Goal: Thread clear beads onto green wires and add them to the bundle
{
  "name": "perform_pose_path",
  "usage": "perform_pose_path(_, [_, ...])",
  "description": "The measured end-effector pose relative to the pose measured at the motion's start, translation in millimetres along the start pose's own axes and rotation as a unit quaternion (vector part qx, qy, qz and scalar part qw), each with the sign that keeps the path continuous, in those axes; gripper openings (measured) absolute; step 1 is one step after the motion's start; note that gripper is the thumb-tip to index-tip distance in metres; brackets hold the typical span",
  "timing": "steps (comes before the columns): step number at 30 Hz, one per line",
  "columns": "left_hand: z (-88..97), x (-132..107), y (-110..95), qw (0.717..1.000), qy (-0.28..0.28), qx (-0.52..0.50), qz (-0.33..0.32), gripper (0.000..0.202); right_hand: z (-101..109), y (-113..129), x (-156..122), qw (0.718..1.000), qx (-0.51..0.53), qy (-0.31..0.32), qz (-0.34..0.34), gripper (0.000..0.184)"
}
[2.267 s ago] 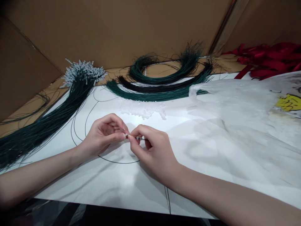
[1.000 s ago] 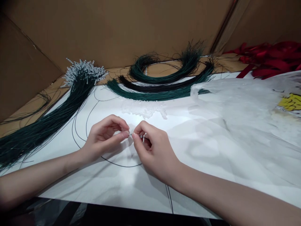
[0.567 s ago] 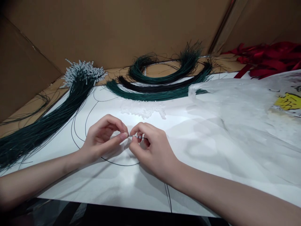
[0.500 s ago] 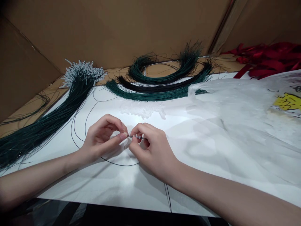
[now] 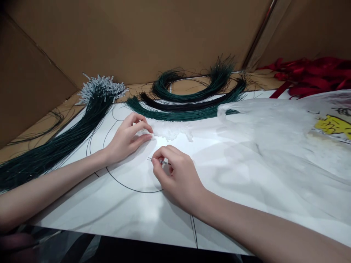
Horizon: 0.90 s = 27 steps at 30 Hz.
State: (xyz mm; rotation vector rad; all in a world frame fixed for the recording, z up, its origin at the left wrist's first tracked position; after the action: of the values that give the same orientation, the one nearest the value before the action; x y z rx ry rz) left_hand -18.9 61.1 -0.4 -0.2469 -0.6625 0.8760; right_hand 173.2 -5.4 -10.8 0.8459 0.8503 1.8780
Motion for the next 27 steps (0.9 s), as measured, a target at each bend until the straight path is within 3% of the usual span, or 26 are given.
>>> perform_pose_path(9, [-13.6,16,6,0.997,0.029,0.077,0.003,0.006,0,-1,1,1.0,-0.001,-0.006,0.0,0.013])
perform_pose_path(11, [-10.7,16,3,0.999,0.018,0.043,-0.004,0.006,0,-1,2,1.0,0.001,-0.006,-0.001,0.013])
perform_pose_path(13, [-6.6,11,-3,0.998,0.006,-0.057,-0.002,0.006,0,-1,2,1.0,0.008,-0.008,-0.005,0.013])
perform_pose_path(15, [-3.8,3,-10,0.977,0.002,-0.209,0.031,0.007,1,0,2,1.0,0.016,-0.012,-0.013,0.012])
perform_pose_path(19, [-7.2,-18,-24,0.891,0.014,-0.431,0.141,0.013,2,0,1,0.999,0.032,-0.019,-0.023,0.013])
perform_pose_path(23, [-13.9,-29,-31,0.838,0.011,-0.516,0.178,0.01,3,0,0,0.999,0.036,-0.03,-0.024,0.014])
perform_pose_path(27, [-18.8,-32,-33,0.811,-0.009,-0.556,0.184,0.009,2,-3,1,0.998,0.031,-0.039,-0.025,0.014])
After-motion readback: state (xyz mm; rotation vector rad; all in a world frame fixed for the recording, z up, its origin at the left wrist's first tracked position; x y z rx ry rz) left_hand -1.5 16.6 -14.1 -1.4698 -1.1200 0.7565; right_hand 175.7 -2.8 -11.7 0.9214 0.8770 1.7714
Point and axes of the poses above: each hand's wrist, its own x-axis towards the middle knuckle, its own z-axis out of the back of the hand, y = z × x, the point moved 2 cm from there along x, towards the middle knuckle, and after that the axes turned 8 degrees about -x, right-handed, at the moved point
